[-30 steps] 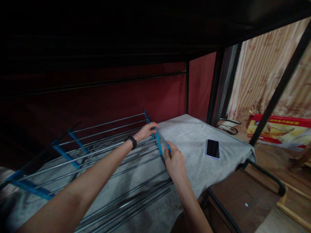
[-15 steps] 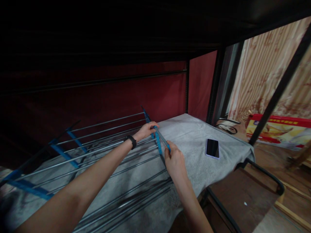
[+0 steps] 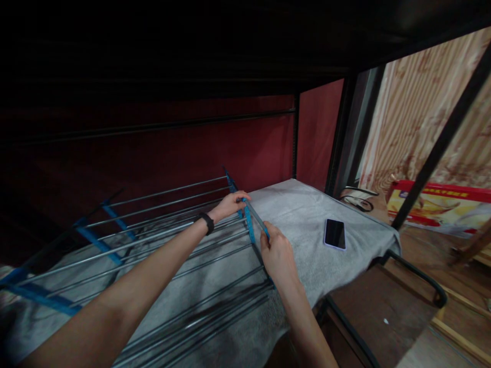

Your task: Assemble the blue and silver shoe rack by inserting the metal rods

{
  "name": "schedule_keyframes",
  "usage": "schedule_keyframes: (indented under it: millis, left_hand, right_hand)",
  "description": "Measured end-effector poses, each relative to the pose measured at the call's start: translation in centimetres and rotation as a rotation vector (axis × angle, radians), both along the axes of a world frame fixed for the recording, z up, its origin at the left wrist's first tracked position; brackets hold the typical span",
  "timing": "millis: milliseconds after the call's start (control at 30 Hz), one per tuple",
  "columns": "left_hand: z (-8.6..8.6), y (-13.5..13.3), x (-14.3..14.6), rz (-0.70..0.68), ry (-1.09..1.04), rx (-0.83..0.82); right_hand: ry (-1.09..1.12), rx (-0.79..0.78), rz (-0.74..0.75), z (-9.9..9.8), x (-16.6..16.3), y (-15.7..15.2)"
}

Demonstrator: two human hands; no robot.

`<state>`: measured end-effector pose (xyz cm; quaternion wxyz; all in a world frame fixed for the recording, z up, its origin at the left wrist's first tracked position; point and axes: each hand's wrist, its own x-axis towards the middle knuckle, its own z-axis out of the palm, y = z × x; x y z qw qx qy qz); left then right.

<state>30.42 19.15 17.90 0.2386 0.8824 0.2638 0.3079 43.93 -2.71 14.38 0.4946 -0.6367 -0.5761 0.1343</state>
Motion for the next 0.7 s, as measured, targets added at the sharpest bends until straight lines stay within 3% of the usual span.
schedule_keyframes:
  millis: [267,700]
  left_hand:
    - [0.3,-0.3,-0.1,-0.002,0.008,-0.033]
    - [0.4,0.0,0.0,0.014,-0.032,-0.149]
  right_hand:
    - [-0.047,0.006,-0.027,-0.2,-0.5,0.5]
    - [0.142,0.144,-0.033,-1.8,-0.8,1.7]
